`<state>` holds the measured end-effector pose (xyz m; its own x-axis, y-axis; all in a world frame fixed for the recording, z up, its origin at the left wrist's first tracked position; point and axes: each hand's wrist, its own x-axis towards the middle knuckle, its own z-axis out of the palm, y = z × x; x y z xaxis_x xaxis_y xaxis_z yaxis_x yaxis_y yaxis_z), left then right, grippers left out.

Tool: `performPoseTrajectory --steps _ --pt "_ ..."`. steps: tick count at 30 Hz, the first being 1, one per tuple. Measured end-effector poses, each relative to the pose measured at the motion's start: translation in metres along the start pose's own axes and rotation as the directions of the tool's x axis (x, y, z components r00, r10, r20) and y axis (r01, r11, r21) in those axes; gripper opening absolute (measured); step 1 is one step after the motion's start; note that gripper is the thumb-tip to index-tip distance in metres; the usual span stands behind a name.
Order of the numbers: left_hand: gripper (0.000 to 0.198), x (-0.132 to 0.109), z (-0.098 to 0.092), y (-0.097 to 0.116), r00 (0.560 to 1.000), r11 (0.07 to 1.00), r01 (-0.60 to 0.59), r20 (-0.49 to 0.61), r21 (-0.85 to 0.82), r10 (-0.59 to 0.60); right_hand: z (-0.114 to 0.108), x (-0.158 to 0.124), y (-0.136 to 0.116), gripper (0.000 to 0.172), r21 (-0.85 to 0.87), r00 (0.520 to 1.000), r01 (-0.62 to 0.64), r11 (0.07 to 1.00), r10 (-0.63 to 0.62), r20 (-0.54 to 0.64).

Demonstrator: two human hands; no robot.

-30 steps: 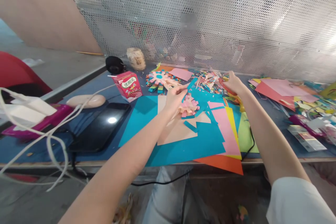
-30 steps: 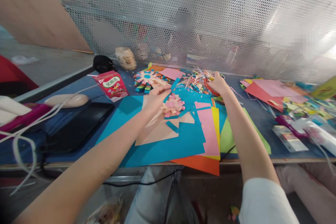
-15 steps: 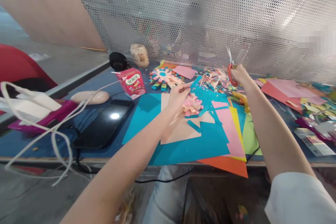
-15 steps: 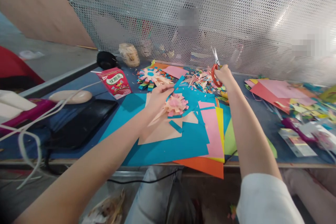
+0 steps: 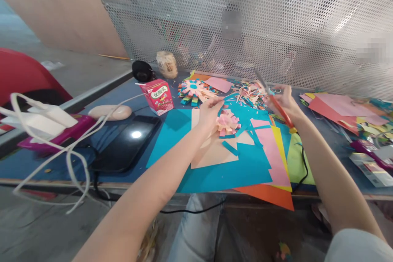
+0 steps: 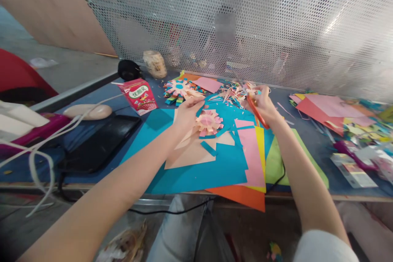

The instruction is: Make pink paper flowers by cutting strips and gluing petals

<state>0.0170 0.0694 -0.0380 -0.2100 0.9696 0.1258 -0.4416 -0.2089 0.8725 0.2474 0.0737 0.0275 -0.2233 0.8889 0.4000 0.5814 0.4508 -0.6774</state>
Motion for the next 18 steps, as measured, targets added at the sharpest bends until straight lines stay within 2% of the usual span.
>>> performPoseTrajectory --steps 2,3,10,18 --pt "0.015 -0.002 0.001 0.005 0.997 0.995 0.066 -0.025 -0.073 -0.068 0.008 -0.023 -0.003 0.062 0.059 0.984 -0.022 0.998 0.011 0.178" --pt "0.017 -0.003 0.001 0.007 0.995 0.991 0.091 -0.036 -0.101 -0.095 0.011 -0.031 -0.004 0.060 0.078 0.977 -0.025 0.997 0.008 0.212" --pt "0.022 -0.011 0.006 0.022 0.993 0.984 0.118 -0.016 -0.133 -0.121 0.019 -0.055 -0.017 0.063 -0.079 0.969 -0.042 0.996 0.060 0.238" --pt "0.029 -0.028 0.015 0.020 0.985 0.998 0.048 0.169 -0.040 -0.040 0.026 -0.064 -0.031 0.065 -0.095 0.951 -0.073 0.993 0.098 0.292"
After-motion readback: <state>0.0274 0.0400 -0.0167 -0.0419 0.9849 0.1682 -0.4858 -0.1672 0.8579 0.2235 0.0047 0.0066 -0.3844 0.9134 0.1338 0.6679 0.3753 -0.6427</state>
